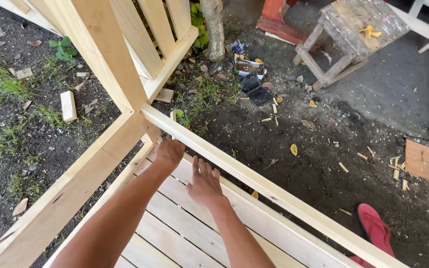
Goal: The person sands the wooden frame and slats of an outdoor bench-like structure, rubbing a sanding block by hand along the horizontal rails and board edges, working section by section around the frame and corners.
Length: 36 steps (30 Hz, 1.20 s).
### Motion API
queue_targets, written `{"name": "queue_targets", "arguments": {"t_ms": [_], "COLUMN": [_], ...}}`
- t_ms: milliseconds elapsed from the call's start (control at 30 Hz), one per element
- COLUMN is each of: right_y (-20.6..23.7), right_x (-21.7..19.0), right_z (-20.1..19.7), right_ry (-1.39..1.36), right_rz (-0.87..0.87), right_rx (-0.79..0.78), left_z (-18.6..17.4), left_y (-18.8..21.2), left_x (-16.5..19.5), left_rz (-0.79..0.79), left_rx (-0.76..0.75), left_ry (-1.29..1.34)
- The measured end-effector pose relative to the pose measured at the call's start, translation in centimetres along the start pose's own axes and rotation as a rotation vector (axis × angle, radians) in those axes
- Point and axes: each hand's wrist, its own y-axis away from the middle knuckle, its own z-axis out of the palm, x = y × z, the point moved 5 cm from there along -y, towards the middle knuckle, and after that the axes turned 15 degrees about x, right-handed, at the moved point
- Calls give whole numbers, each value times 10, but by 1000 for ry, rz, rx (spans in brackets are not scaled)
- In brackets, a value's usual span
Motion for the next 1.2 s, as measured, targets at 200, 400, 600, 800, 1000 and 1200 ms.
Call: {"name": "queue_targets", "arguments": {"t_ms": [200,400,600,800,1000,1200], "right_y": [1,1,2,5,7,6], "right_x": [-1,1,1,-4,-4,1], "right_z": [3,7,3,0,-1,-1], "right_ry": [6,45,3,1,-50,-34], "right_rz": [7,-32,-41,-33,-25,-32], "right_rx": [-13,6,19,19,14,-25], "left_z": [6,28,26,6,0,11], "left_y": [-21,-63,-11,8,-9,9], "left_x": [7,-21,-2,29,18,45], "left_rz": [46,-67,19,169,177,150], "left_rx": [190,202,141,79,9,143], "left_ry": [238,138,-174,42,-54,-82]}}
